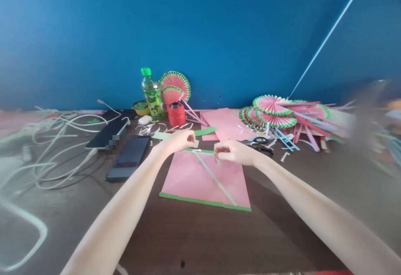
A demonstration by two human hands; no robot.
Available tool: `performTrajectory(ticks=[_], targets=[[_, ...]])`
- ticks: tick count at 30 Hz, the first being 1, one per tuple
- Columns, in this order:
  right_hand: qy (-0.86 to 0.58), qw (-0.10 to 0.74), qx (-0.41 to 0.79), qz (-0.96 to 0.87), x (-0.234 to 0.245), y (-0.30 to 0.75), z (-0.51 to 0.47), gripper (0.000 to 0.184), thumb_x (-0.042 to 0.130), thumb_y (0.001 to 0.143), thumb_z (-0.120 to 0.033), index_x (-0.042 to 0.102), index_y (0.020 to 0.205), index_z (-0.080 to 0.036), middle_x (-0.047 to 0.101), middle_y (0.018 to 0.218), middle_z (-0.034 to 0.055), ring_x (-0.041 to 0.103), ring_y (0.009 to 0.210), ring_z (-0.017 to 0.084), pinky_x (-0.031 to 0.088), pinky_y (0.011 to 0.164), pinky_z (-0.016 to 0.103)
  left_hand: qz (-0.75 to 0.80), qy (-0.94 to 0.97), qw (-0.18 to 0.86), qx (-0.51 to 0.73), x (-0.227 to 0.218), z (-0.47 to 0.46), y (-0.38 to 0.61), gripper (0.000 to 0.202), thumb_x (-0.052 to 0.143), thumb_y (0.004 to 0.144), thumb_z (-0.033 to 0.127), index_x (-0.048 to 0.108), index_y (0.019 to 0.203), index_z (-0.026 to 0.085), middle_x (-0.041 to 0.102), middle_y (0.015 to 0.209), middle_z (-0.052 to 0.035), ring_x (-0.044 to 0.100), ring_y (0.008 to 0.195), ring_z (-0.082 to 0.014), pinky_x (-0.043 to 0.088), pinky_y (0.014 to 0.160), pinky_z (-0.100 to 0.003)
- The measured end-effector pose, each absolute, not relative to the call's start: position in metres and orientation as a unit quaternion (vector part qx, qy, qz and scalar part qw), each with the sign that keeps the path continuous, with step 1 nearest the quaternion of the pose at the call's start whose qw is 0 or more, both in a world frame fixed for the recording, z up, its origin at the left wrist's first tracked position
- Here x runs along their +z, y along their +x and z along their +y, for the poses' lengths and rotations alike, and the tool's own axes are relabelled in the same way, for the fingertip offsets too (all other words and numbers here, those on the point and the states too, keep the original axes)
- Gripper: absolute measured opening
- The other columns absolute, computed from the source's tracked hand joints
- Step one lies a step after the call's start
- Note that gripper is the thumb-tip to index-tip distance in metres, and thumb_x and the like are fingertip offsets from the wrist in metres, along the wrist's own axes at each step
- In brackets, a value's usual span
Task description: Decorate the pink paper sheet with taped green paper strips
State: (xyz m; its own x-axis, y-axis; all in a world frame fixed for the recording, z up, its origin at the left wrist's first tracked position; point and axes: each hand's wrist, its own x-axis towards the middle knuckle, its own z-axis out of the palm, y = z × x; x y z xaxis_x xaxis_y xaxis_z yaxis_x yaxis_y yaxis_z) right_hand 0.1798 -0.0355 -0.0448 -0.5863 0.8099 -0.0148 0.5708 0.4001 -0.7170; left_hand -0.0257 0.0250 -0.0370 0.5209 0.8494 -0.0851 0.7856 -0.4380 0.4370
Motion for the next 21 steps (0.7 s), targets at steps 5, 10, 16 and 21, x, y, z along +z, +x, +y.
performTrajectory(ticks=[5,10,16,21], targets=[[-0.426,0.122,0.351,-0.825,-0.057,0.183,-0.027,0.014,0.044,0.074,-0.020,0.053,0.063,-0.017,0.058,0.066,-0.0015,0.046,0.057,0.011,0.032,0.055,0.022,0.409,0.869,0.274,0.058,-0.045,0.013,-0.006,0.008,0.055,0.067,0.026,0.055,0.070,0.019,0.059,0.069,0.0006,0.053,0.063,-0.0137,0.035,0.056,-0.023],[-0.420,0.123,0.367,-0.821,-0.062,0.191,-0.020,0.014,0.045,0.071,-0.019,0.053,0.061,-0.017,0.059,0.065,-0.0014,0.049,0.061,0.011,0.034,0.060,0.023,0.375,0.880,0.290,-0.024,-0.053,0.005,0.007,0.014,0.062,0.061,0.031,0.056,0.066,0.019,0.057,0.064,0.0009,0.051,0.058,-0.0143,0.032,0.048,-0.023],[-0.414,0.121,0.394,-0.811,-0.062,0.197,-0.017,0.014,0.047,0.072,-0.021,0.055,0.061,-0.017,0.058,0.064,-0.0018,0.050,0.061,0.011,0.034,0.059,0.022,0.467,0.833,0.274,-0.111,-0.037,0.008,-0.010,0.001,0.054,0.058,0.019,0.055,0.057,0.018,0.057,0.054,-0.0010,0.053,0.054,-0.0163,0.034,0.047,-0.024],[-0.407,0.126,0.415,-0.804,-0.062,0.197,-0.018,0.014,0.047,0.073,-0.021,0.053,0.062,-0.017,0.059,0.064,-0.0015,0.052,0.062,0.012,0.036,0.062,0.024,0.501,0.790,0.334,-0.119,-0.038,0.016,-0.026,0.006,0.053,0.058,0.021,0.052,0.053,0.017,0.062,0.057,-0.0033,0.057,0.055,-0.0167,0.035,0.046,-0.023]])
